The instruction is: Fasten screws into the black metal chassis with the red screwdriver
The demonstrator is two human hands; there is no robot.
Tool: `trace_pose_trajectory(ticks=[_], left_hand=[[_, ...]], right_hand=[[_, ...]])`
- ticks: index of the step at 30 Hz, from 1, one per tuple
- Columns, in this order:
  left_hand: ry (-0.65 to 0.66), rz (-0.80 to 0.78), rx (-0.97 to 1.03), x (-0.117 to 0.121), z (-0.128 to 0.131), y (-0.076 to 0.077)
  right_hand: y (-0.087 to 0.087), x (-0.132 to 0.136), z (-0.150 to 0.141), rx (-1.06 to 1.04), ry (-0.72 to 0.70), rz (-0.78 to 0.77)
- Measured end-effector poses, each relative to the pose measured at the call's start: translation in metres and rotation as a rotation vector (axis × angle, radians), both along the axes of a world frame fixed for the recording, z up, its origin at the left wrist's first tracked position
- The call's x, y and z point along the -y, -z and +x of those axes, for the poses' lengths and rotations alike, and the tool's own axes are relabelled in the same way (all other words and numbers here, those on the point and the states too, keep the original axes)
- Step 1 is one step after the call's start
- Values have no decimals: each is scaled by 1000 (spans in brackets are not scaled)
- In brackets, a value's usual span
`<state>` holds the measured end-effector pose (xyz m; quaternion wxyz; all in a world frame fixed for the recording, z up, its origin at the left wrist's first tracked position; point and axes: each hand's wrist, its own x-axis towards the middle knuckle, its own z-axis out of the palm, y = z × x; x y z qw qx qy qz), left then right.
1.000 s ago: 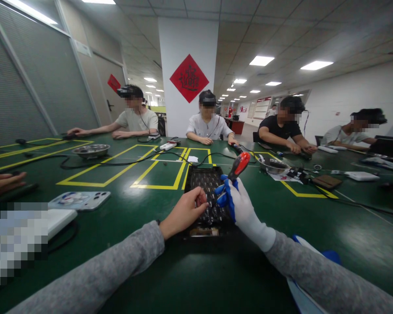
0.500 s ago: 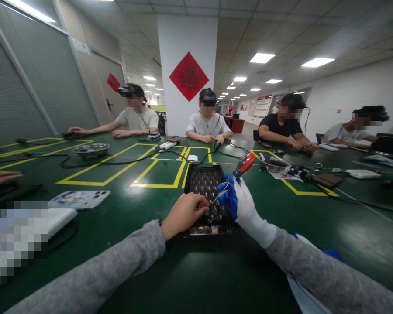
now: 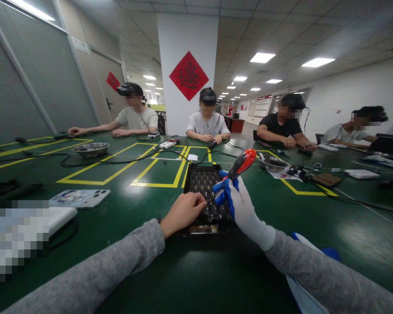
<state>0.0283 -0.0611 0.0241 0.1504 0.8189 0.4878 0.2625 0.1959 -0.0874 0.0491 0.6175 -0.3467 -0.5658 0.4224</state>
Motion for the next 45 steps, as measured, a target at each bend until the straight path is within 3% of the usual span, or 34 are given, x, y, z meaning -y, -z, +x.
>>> trace_pose_trajectory(ticks=[9,12,29,32,36,38,45], left_hand=[[3,25,-41,-1,0,0],[-4,29,-47,-2,0,-1],[30,9,-44,-1,-1,-2],[38,35,-43,1,0,-3],[20,87,30,6,1,-7],[55,100,83,10,2,-10],[366,106,47,19,-2,-24]], right_hand=[[0,6,-2,127,-57,56],[0,8,-2,160,-14,39],[1,5,-4,23,-68,44],[0,3,-3,19,-29,40],[-1,5,0,90,126,59],[-2,6,2,119,179,67],[-3,6,3,213,232,82]])
